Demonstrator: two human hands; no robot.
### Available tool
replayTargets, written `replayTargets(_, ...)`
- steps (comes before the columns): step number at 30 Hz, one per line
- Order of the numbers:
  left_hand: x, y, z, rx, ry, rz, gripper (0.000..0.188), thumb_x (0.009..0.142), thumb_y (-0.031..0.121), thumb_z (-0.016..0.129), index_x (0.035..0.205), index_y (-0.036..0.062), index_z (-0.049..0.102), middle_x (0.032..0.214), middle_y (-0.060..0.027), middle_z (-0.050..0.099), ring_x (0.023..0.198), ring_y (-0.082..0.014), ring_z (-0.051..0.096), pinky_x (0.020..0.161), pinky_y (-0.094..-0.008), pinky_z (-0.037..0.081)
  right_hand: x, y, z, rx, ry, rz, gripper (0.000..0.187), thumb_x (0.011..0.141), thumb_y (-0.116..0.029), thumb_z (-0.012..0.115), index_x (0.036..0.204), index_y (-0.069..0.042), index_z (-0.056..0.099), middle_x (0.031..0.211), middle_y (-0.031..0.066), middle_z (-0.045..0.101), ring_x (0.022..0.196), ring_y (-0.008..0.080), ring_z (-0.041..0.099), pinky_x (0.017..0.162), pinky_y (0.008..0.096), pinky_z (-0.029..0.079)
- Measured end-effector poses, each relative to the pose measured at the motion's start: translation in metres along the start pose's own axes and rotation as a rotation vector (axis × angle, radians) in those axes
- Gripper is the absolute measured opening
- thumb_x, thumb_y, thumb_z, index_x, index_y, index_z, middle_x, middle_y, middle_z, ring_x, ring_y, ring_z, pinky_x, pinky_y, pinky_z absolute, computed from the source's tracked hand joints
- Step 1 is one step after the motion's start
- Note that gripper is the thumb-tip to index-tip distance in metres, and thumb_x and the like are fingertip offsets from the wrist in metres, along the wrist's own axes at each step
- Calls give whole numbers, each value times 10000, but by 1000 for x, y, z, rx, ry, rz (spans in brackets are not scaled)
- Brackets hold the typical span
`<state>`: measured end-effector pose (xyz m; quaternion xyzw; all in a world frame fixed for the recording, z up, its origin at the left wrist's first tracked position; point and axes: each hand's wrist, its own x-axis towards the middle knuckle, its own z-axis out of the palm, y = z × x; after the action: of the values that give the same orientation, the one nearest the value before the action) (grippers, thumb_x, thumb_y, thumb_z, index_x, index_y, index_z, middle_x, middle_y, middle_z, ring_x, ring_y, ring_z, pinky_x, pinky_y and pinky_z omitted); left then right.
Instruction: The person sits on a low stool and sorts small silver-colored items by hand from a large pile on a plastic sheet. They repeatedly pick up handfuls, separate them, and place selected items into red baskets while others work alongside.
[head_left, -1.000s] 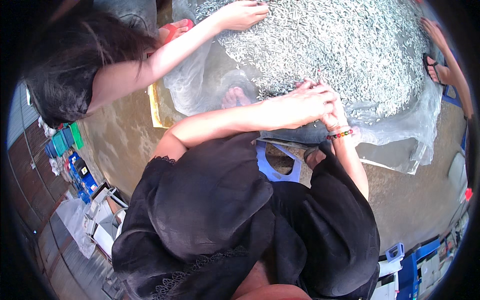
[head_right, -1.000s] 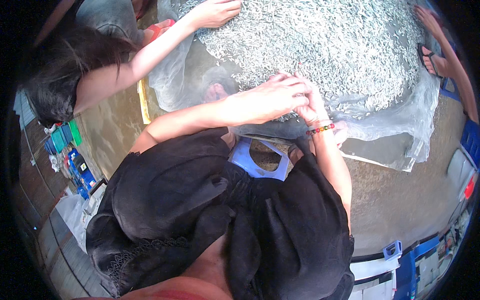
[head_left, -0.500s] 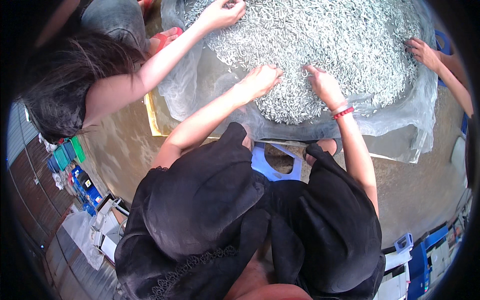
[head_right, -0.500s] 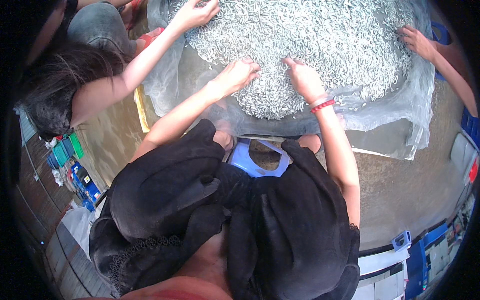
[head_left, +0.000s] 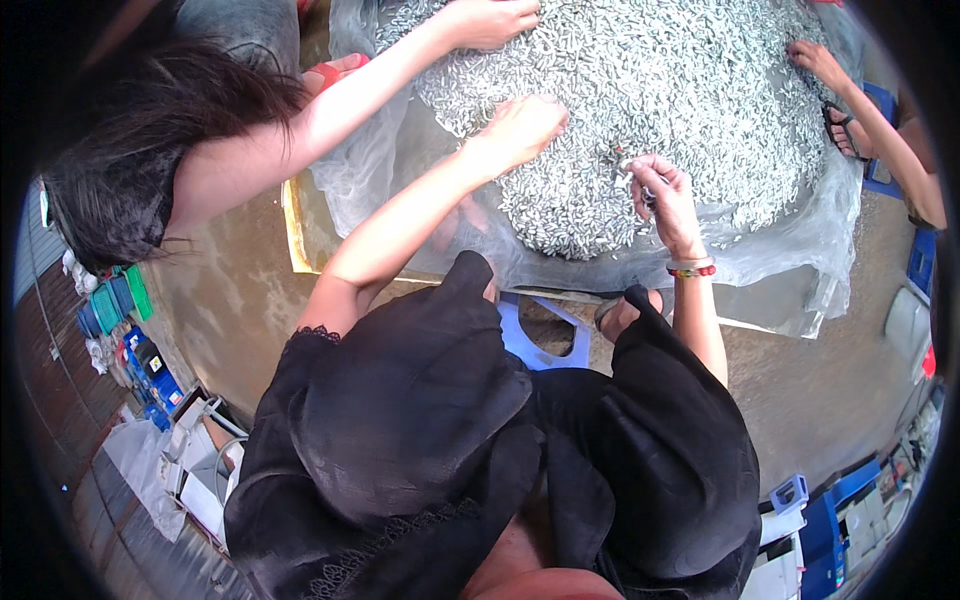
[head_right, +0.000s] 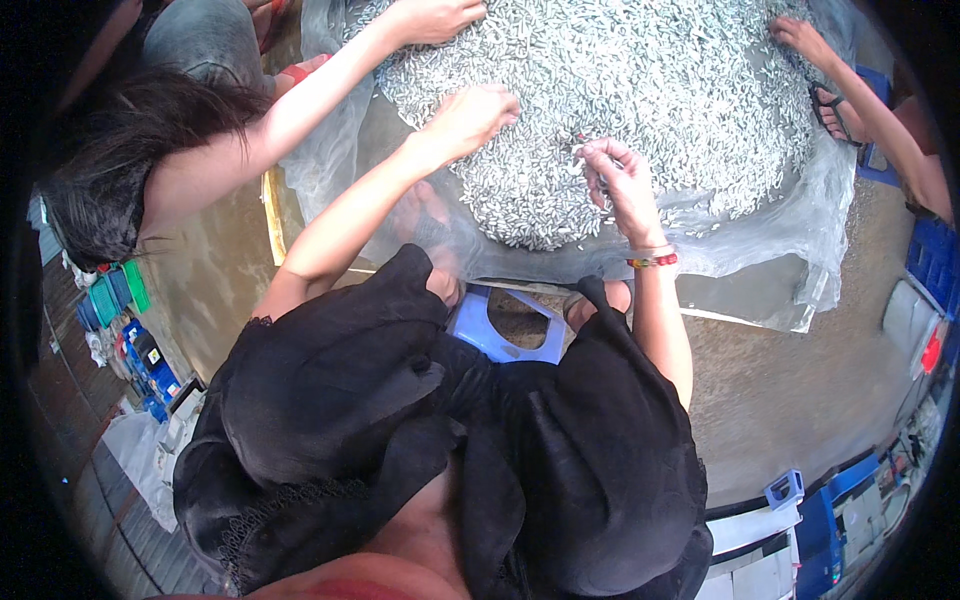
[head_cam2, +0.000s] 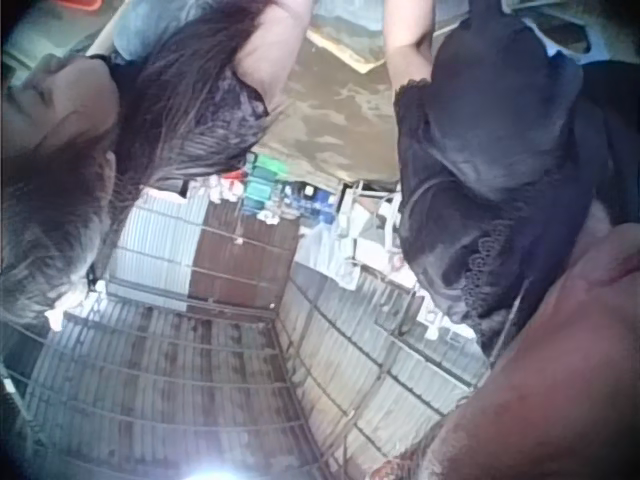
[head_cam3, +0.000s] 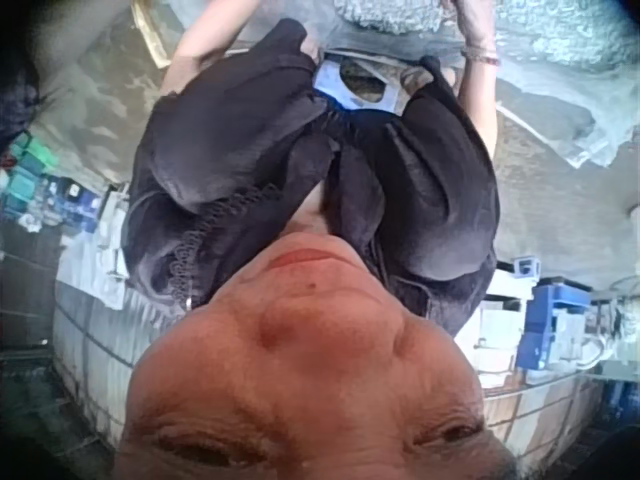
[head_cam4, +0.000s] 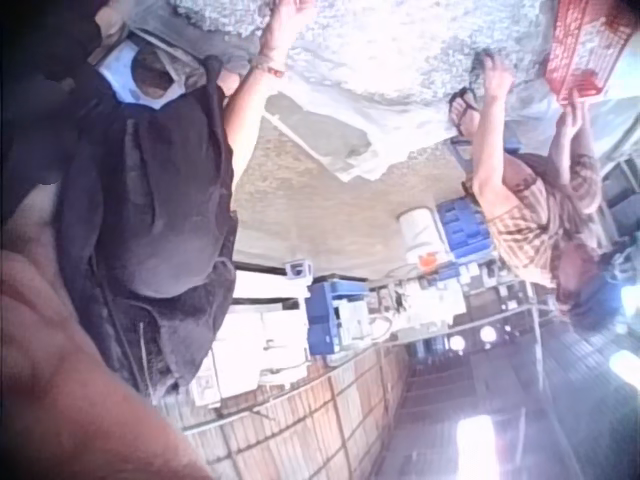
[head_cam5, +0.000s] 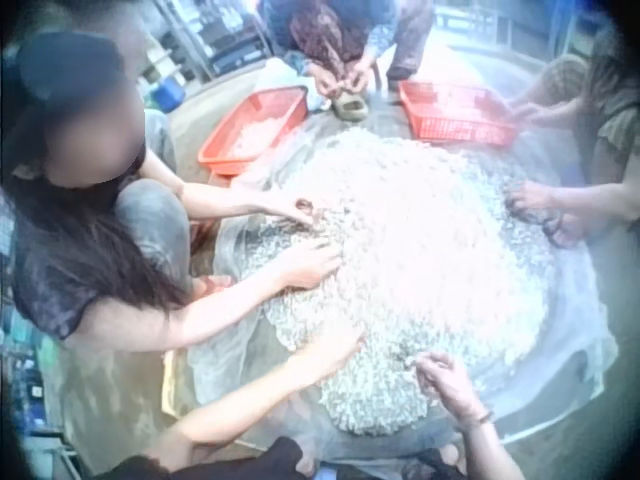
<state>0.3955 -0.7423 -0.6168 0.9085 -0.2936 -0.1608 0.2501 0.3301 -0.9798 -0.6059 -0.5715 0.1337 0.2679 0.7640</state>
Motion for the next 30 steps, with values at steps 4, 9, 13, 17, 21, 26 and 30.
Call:
replayTargets(4,8,5,27,187,250,146,275,801,100,516,1074,69,520,1010,-129,533,984,-296,527,788,-429,440,-9,-14,-5,581,-299,-124,299,800,-274,513,811,25,501,774,129,463,588,165,460,435,202,375)
replayTargets(9,-14,22,25,232,-134,33,196,715,-1,478,908,-29,494,969,-168,527,961,-320,528,755,-410,456,-18,-16,-8,591,-176,-119,279,816,-233,529,869,41,524,779,122,480,617,172,481,430,206,393)
replayTargets(13,-45,13,33,105,-108,40,135,767,56,504,883,-7,532,882,-163,554,877,-312,559,734,-389,455,-2,-20,-10,126,-200,85,188,837,-91,537,999,-11,591,738,40,555,553,64,499,377,167,349)
replayTargets(17,-43,12,6,-180,-43,-177,159,824,143,522,901,16,576,859,-149,584,835,-296,576,722,-370,447,31,-17,14,-622,-144,-34,259,801,-215,596,1001,-56,631,820,90,637,665,149,590,567,262,463)
replayTargets(21,-32,7,0,-368,-39,-219,190,848,213,541,911,42,592,790,-66,586,754,-160,569,677,-285,435,49,2,35,-854,-217,-235,289,790,-241,599,1003,-48,628,930,161,632,871,252,615,777,330,463)
replayTargets(26,-26,6,-7,-1199,-149,-365,220,868,214,539,982,26,549,850,-16,523,699,-91,499,691,-238,438,44,21,35,-834,-253,-132,241,789,-223,598,924,-26,629,823,170,633,783,297,613,706,357,471)
replayTargets(30,-31,0,-24,-1810,-164,-168,212,862,172,539,1001,23,482,877,-34,452,855,-131,464,799,-309,441,46,36,47,-1109,-30,-375,252,785,-258,600,810,-7,598,771,165,614,721,335,600,655,406,472)
